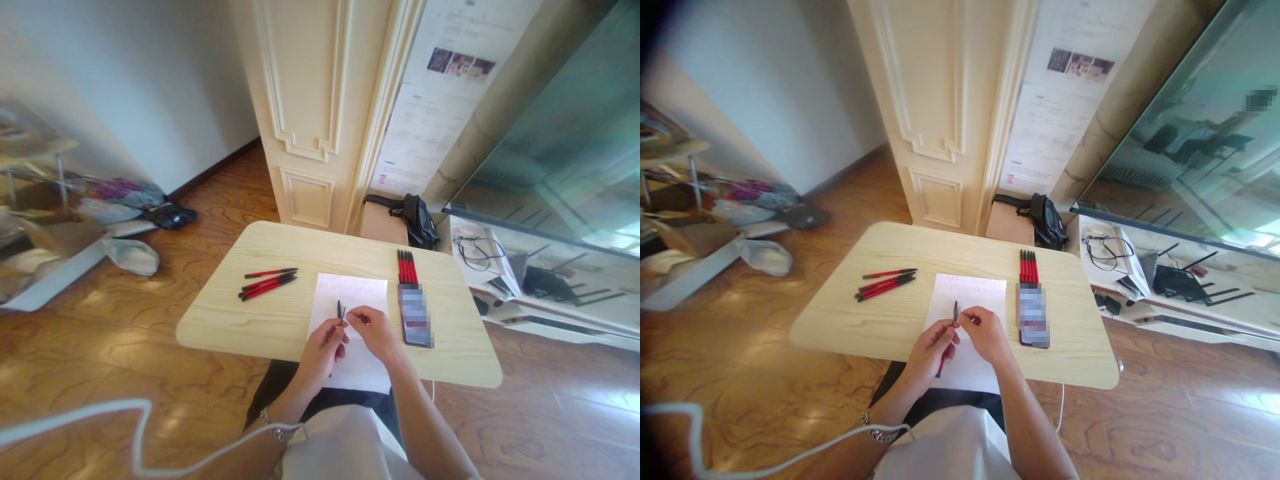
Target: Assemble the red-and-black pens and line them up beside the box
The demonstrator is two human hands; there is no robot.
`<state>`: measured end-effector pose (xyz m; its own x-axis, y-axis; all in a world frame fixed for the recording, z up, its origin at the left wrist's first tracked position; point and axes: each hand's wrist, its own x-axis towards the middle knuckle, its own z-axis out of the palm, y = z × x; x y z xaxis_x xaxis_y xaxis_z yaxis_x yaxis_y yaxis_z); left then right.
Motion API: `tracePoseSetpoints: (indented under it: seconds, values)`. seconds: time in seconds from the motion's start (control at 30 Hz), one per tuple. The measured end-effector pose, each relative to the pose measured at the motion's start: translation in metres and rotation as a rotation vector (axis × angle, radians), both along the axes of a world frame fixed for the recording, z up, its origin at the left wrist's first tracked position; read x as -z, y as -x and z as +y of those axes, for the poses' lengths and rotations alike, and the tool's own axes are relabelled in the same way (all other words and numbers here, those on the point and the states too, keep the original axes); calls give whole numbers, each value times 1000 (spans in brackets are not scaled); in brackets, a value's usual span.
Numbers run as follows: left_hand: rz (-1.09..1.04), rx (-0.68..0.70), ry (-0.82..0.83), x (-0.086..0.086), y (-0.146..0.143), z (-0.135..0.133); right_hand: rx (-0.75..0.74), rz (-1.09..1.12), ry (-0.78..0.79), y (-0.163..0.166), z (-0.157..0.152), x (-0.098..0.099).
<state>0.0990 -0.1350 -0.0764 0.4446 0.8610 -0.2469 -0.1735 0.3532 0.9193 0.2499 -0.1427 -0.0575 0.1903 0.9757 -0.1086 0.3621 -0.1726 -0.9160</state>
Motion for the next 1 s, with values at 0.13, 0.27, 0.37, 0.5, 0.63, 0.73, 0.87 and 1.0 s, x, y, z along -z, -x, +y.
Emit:
tracePoseSetpoints:
  seconds: [0.13,0.27,0.37,0.5,0.63,0.73,0.87,1.0]
  values:
    - [39,45,-39,-2,-4,-1,3,91,5,7,-7,5]
    - [54,56,-32,-5,-5,-3,50,161,-14,8,-4,9]
    - [42,65,-2,-5,-4,-4,139,272,-21,1,7,4]
    - [32,72,21,-4,-3,-6,266,368,-86,-19,26,-5]
    - [25,35,55,-5,-1,-4,235,138,22,-29,34,2]
    - [13,13,74,-5,0,-3,182,-162,72,-24,31,15]
    - [-16,0,94,-3,2,-2,154,-406,87,-12,27,26]
    - [-36,-27,164,-2,2,-2,144,-481,114,-8,29,28]
